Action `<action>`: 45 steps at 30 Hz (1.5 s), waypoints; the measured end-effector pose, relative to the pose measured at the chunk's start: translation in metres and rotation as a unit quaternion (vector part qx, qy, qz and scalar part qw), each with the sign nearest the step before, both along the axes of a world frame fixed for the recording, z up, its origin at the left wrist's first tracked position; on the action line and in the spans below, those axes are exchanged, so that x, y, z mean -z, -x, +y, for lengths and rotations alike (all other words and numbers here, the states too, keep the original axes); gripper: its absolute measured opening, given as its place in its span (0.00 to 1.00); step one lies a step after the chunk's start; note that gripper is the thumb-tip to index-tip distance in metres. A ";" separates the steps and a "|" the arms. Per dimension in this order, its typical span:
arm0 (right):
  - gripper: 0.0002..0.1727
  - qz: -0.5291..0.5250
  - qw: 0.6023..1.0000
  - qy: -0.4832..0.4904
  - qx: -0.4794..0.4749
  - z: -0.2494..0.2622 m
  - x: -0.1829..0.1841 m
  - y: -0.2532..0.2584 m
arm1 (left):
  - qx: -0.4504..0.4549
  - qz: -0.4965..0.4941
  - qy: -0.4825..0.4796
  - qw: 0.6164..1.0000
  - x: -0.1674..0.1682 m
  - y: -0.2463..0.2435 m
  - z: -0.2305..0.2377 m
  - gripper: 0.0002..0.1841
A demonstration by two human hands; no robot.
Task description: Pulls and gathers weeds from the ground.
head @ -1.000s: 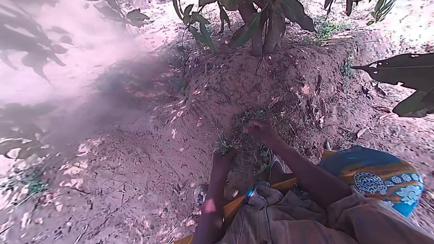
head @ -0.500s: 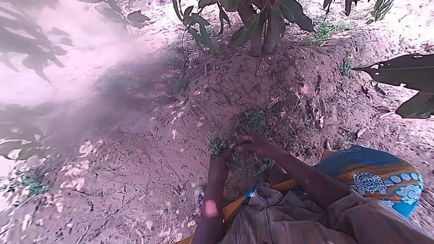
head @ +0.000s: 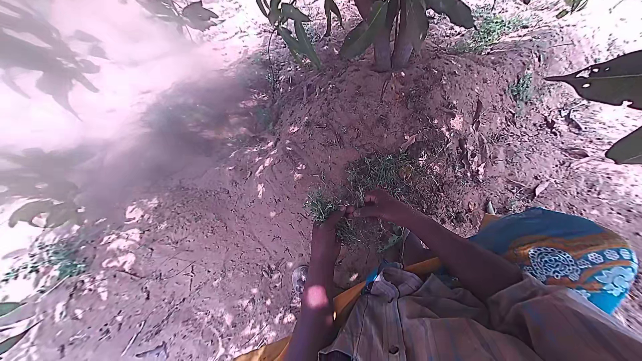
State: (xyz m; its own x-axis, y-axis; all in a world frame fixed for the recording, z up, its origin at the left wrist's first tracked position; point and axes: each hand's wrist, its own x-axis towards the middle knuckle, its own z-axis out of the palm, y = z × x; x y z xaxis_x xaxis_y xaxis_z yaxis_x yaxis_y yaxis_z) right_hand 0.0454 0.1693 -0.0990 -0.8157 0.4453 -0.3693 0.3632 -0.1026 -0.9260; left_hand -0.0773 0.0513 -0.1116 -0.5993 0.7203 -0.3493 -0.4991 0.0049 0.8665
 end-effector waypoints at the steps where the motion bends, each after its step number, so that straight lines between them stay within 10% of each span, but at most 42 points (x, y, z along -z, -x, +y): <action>1: 0.08 0.000 1.000 0.011 0.011 0.000 0.000 0.000 | 0.002 -0.001 0.001 1.000 -0.001 0.000 0.000 0.09; 12: 0.28 -0.107 0.963 -0.154 0.192 0.031 0.013 -0.013 | -0.029 -0.068 -0.028 0.997 0.004 0.006 0.001 0.16; 22: 0.20 0.030 0.989 -0.134 -0.047 -0.012 -0.005 0.004 | -0.018 -0.086 0.004 0.996 -0.001 -0.002 0.001 0.15; 32: 0.13 0.055 0.986 -0.016 0.159 0.002 0.003 -0.003 | -0.016 -0.091 0.003 0.996 -0.007 -0.010 0.001 0.09; 45: 0.12 0.031 0.998 -0.038 0.032 -0.004 0.008 -0.002 | -0.006 -0.031 0.052 0.998 -0.006 -0.016 0.001 0.08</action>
